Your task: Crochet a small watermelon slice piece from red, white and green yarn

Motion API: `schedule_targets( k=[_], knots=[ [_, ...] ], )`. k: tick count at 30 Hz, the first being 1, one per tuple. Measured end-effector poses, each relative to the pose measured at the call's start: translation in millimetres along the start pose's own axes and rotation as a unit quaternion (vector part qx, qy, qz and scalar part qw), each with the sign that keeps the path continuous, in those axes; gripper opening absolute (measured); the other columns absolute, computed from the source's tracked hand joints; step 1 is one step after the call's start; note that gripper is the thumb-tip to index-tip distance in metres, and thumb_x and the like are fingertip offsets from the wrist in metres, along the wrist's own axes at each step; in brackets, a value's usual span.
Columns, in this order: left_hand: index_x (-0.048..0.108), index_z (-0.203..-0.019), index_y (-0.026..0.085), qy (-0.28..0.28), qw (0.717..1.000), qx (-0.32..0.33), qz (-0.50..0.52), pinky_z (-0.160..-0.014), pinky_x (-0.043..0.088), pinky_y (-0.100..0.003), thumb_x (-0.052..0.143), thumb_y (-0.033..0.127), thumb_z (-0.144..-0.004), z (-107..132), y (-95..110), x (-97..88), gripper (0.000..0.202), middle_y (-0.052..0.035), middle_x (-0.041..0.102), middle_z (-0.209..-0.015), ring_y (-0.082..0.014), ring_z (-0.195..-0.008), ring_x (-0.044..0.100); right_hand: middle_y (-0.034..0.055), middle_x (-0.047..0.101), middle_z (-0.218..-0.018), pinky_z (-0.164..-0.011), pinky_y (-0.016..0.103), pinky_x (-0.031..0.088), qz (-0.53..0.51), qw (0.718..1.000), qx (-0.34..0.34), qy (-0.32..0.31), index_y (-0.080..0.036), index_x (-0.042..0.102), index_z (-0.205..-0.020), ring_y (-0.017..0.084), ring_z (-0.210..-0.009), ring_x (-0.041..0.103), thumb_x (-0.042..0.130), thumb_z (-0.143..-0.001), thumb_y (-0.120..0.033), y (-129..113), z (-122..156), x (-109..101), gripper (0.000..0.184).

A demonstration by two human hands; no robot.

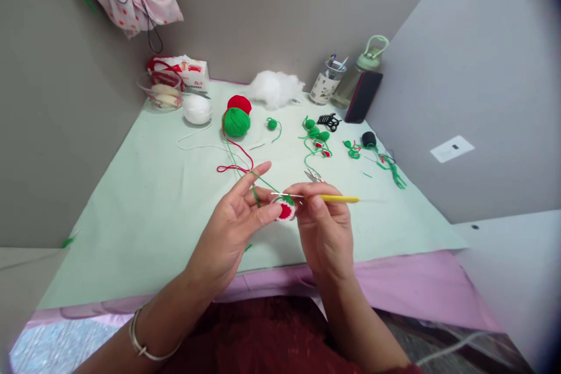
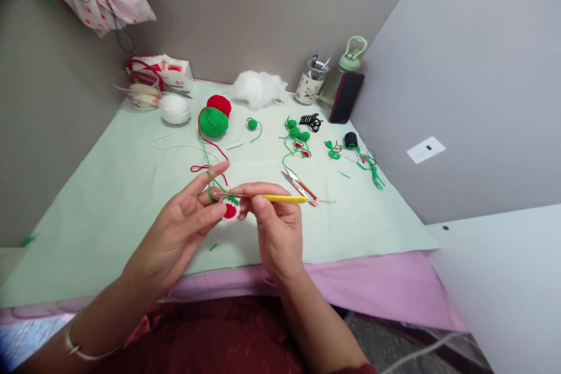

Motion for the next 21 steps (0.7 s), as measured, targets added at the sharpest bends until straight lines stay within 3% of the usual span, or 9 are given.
schedule_targets(
  k=[7,12,17,21],
  knots=[
    [0.069,-0.131,0.021,0.005,0.999,0.033,-0.039,-0.067,0.046,-0.019,0.086,0.020,-0.082,3,8,-5.8,0.052,0.0051,0.065,-0.082,-0.0085,-0.076,0.058,0.0007,0.081,-0.091,-0.061,0.024,0.057,0.018,0.998,0.011,-0.053,-0.024,0.076,-0.096,0.010,-0.062,0.067,0.064,-0.103,-0.032,-7,-3,0,0.015],
    [0.067,-0.132,0.021,0.005,0.997,0.046,-0.059,-0.071,0.051,-0.020,0.085,0.020,-0.085,4,10,-5.9,0.050,0.0061,0.065,-0.082,-0.0073,-0.073,0.061,0.0039,0.079,-0.095,-0.066,0.032,0.061,0.156,0.982,-0.081,-0.068,-0.023,0.073,-0.101,0.015,-0.070,0.070,0.058,-0.106,-0.028,-23,3,1,0.016],
    [0.067,-0.132,0.024,0.016,0.993,0.078,-0.091,-0.077,0.054,-0.020,0.084,0.020,-0.086,4,11,-7.2,0.050,0.0063,0.065,-0.082,-0.0083,-0.077,0.064,0.0060,0.080,-0.098,-0.077,0.038,0.064,0.325,0.910,-0.232,-0.114,-0.024,0.072,-0.112,0.021,-0.088,0.076,0.053,-0.105,-0.017,-41,16,12,0.021],
    [0.069,-0.132,0.025,0.036,0.988,0.100,-0.115,-0.078,0.055,-0.021,0.084,0.019,-0.085,6,12,-9.5,0.050,0.0047,0.064,-0.085,-0.0095,-0.081,0.063,0.0110,0.080,-0.105,-0.074,0.034,0.064,0.402,0.852,-0.297,-0.156,-0.019,0.070,-0.115,0.021,-0.093,0.076,0.055,-0.103,-0.013,-44,25,19,0.021]
  ],
)
Point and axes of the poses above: each hand's wrist, its own z-axis away from the middle knuckle, its own x-axis out of the palm, y = z × x, the point moved 6 cm from there along -z, towards the middle knuckle
